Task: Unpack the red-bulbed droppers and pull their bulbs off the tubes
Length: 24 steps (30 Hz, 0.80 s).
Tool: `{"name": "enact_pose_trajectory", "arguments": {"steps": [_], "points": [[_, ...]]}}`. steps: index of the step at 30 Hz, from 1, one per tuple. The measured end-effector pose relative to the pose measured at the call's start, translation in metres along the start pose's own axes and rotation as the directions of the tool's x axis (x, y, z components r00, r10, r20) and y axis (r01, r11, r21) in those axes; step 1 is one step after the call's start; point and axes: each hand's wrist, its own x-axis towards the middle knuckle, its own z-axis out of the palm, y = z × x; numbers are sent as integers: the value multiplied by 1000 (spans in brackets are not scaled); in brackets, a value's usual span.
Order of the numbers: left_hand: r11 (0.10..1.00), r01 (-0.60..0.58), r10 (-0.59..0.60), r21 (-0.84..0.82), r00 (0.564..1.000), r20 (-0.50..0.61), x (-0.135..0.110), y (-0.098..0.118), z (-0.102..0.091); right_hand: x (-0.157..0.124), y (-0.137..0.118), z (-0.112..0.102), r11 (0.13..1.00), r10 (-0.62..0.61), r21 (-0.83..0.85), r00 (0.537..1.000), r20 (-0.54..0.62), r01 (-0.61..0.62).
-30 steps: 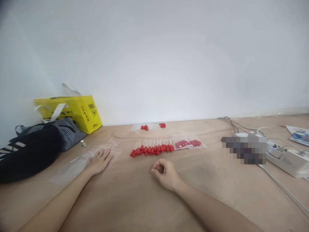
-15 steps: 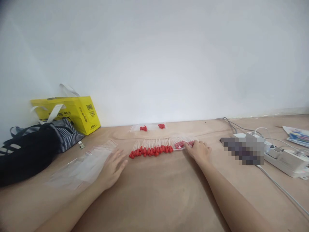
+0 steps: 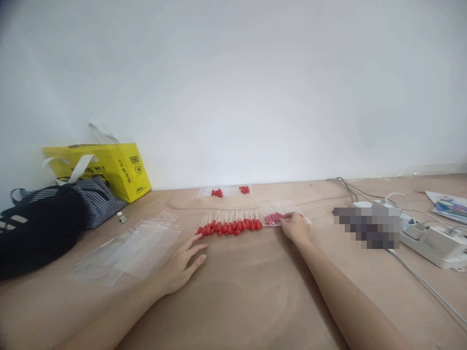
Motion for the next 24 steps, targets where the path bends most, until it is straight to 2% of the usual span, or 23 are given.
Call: {"name": "enact_pose_trajectory", "arguments": {"steps": [4,7,11,13,14,16,18,19,21,24], "points": [[1000,-1,2,-30,1000,20,-1,-1,1,0,-6,0,990,6,143,992,-122,12],[998,-11,12,-59,1000,20,-1,-3,2,-1,-11,-6,951,19,305,973,-231,54],[997,-12,13,-77,1000,10,-1,-4,3,0,-16,-23,888,-3,405,883,-469,218],[997,-14,15,-79,1000,8,0,-3,2,-1,-21,-31,864,-8,427,856,-518,267],[997,-21,21,-80,1000,3,0,-2,2,-4,-24,-34,836,0,474,862,-506,278],[996,-37,35,-85,999,-17,0,-1,0,-15,-32,-37,760,21,598,910,-414,254],[995,-42,37,-96,998,-57,1,1,-3,-35,-41,-33,689,4,712,982,-191,136],[994,-41,33,-104,996,-84,1,2,-4,-47,-46,-29,669,-29,739,996,-82,81],[990,-44,26,-130,990,-142,2,1,-5,-74,-56,-15,642,-115,767,989,90,4],[982,-72,33,-174,975,-218,2,0,-7,-111,-67,10,609,-222,780,914,339,-141]]}}
